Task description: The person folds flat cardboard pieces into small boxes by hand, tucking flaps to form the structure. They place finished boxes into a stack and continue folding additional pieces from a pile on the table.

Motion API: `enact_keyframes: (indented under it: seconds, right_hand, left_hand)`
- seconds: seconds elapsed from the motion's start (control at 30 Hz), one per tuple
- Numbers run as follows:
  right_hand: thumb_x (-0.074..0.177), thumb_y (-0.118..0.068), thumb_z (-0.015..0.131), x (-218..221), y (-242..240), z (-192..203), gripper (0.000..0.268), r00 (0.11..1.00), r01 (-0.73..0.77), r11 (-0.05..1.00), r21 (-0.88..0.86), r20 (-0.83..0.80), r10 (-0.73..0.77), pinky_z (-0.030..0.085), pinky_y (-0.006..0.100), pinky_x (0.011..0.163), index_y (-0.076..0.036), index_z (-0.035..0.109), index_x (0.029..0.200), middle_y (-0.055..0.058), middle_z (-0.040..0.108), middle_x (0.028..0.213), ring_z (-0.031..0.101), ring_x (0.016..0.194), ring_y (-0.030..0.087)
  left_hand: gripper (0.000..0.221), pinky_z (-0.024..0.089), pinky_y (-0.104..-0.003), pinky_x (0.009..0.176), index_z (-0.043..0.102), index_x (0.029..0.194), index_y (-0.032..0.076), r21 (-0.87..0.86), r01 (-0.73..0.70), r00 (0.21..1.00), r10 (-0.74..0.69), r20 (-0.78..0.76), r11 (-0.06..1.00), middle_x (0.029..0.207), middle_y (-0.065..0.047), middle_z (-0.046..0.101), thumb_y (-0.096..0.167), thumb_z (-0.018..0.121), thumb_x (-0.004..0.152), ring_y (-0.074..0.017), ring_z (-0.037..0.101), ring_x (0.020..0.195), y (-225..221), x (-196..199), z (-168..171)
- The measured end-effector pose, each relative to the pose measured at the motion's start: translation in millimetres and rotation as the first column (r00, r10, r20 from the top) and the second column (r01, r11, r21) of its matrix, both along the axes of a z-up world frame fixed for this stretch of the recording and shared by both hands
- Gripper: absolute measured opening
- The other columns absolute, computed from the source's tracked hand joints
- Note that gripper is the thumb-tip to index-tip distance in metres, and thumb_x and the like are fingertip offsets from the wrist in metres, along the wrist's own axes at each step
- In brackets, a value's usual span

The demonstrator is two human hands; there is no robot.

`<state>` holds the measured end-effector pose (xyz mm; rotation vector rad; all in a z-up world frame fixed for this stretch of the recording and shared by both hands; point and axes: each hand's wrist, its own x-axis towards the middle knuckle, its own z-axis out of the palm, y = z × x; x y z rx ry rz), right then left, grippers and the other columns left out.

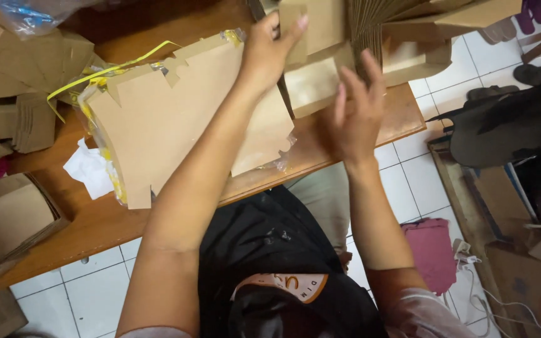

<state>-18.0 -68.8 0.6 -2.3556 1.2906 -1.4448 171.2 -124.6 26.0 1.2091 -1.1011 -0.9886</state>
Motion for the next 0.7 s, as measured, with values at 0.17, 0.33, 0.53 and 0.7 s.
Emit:
enact_keyframes:
  seconds: [0.17,0.33,0.53,0.7]
  right_hand:
    - [0.098,-0.002,0.066,13,16,-31,0.029,0.994,-0.086,0.993,0.077,-0.063,0.091,0.031,0.056,0.119,-0.009,0.061,0.125,0.016,0.040,0.146,0.039,0.139,0.039]
    - [0.102,-0.019,0.061,22,12,-41,0.027,0.974,-0.092,0.983,0.156,-0.189,0.122,0.023,0.068,0.114,-0.007,0.058,0.126,0.020,0.040,0.144,0.034,0.139,0.046]
    - [0.096,-0.027,0.070,27,5,-41,0.034,0.967,0.048,0.987,0.154,-0.255,-0.007,0.025,0.065,0.108,-0.013,0.059,0.125,0.018,0.048,0.140,0.042,0.134,0.037]
    - [0.096,-0.013,0.074,33,17,-16,0.035,0.988,-0.048,0.995,0.084,-0.142,0.059,0.019,0.061,0.113,-0.008,0.059,0.127,0.018,0.043,0.143,0.038,0.138,0.042]
  left_hand:
    - [0.033,0.056,-0.032,0.081,0.058,0.106,0.015,0.206,-0.179,0.933,0.100,0.346,0.962,0.105,-0.005,0.073,0.032,0.069,0.081,-0.0202,0.069,0.097,-4,8,-21]
    - [0.062,0.044,-0.038,0.102,0.044,0.128,0.012,-0.174,-0.255,0.851,0.306,0.427,0.951,0.132,-0.011,0.061,0.006,0.080,0.078,-0.0332,0.058,0.120,-9,12,-33]
    - [0.074,0.039,-0.043,0.115,0.028,0.144,0.006,-0.268,-0.288,0.688,0.393,0.610,0.919,0.140,-0.019,0.043,0.018,0.076,0.090,-0.0391,0.047,0.134,39,11,-7]
    - [0.041,0.037,-0.061,0.106,0.056,0.132,0.007,-0.222,-0.048,0.520,0.214,0.827,0.974,0.138,-0.016,0.050,0.021,0.064,0.094,-0.0397,0.044,0.135,133,15,12]
